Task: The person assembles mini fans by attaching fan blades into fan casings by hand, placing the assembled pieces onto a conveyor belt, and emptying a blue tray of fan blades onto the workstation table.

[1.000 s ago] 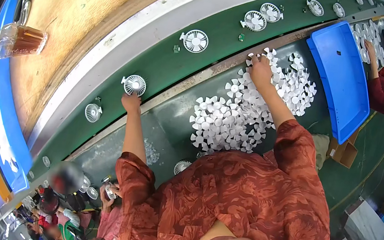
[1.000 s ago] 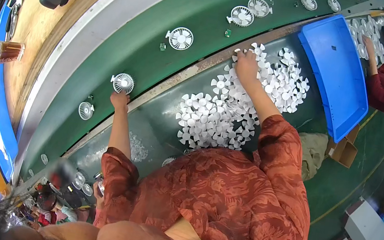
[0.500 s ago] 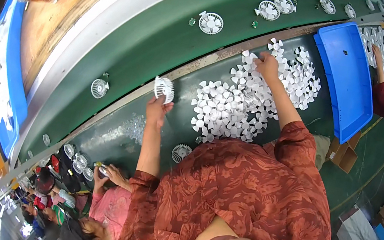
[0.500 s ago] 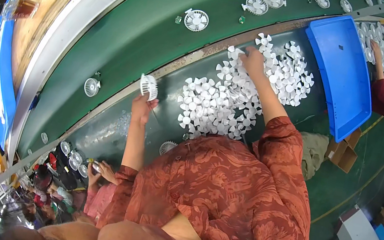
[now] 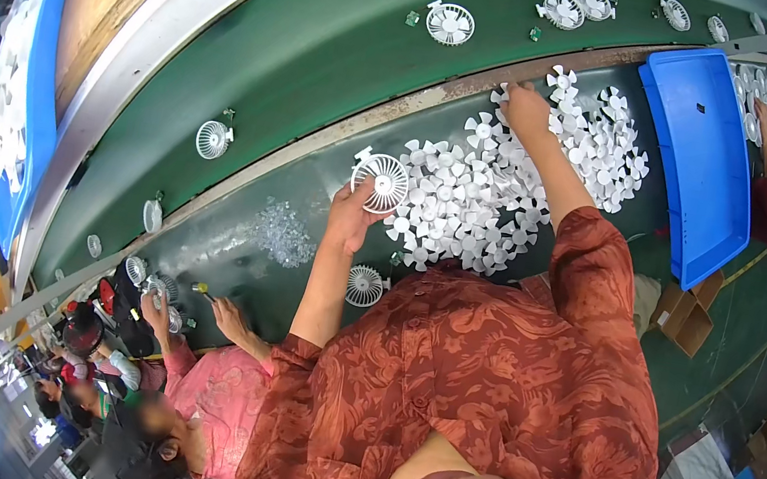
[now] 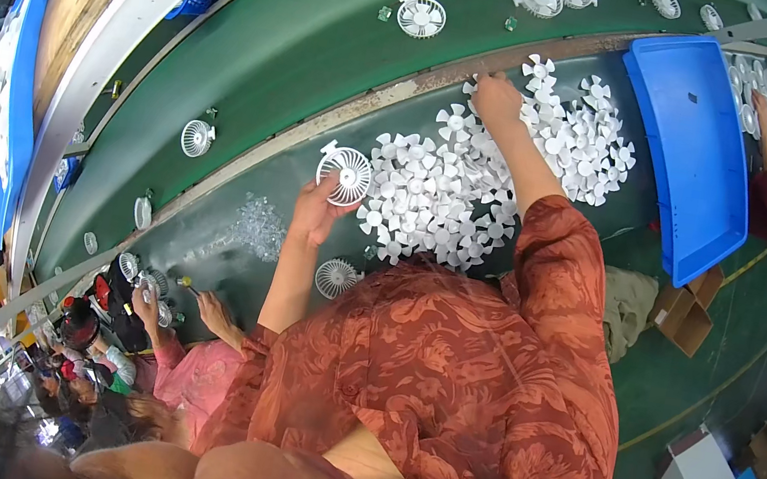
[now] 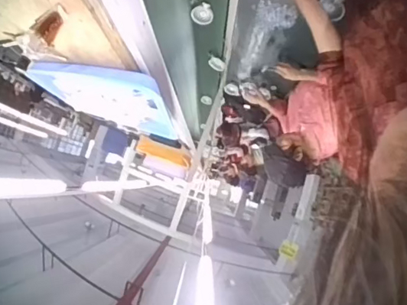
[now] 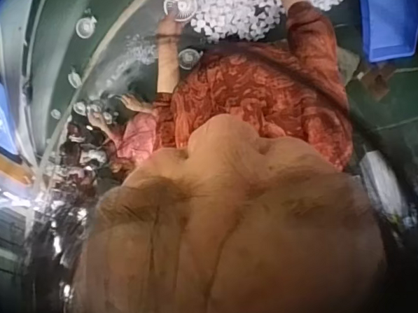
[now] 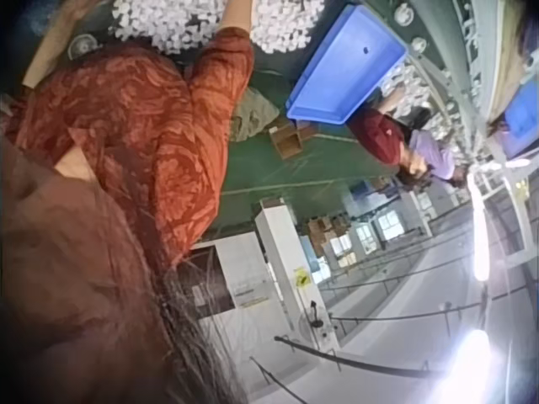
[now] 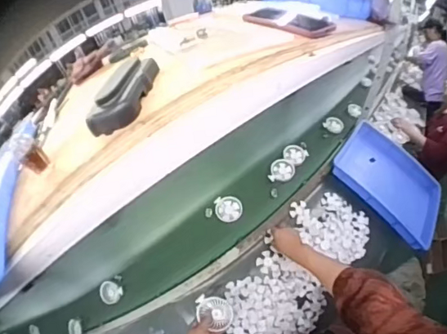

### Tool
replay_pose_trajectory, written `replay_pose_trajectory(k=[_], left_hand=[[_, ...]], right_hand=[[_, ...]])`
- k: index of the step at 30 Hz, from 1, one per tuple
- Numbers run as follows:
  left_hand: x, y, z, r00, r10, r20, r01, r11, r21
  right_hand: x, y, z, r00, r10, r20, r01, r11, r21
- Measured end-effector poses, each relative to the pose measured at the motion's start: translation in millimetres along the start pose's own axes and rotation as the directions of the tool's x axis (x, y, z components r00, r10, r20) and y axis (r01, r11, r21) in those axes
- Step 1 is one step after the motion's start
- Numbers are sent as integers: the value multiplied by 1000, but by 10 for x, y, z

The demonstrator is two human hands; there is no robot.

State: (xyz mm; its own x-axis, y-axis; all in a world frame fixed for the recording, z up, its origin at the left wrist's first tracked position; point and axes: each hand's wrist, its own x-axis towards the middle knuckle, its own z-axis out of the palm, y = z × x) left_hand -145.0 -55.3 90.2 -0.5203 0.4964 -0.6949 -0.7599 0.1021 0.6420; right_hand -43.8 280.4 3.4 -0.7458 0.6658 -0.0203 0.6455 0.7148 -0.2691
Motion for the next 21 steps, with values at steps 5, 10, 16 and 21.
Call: replay_pose_trajectory(k=[5,10,16,21], left_hand=[[-16,-51,24,998,50,-31,-51,998,-39],[82,-20,205,997,65,-41,-68,994,-87],[51,-61,273,995,87,43,-82,990,-114],[-5,-228,244,989,151,1,-150,985,90]], right_hand=[[-129,-445,-240,999,1,-47,6,988,152],[-781,-1138,-723,971,-230,-72,235,842,485],[-1156,-1565,-705,858,-494,-139,505,763,404],[-1234,-1641,-623,863,-503,-49,483,794,368]])
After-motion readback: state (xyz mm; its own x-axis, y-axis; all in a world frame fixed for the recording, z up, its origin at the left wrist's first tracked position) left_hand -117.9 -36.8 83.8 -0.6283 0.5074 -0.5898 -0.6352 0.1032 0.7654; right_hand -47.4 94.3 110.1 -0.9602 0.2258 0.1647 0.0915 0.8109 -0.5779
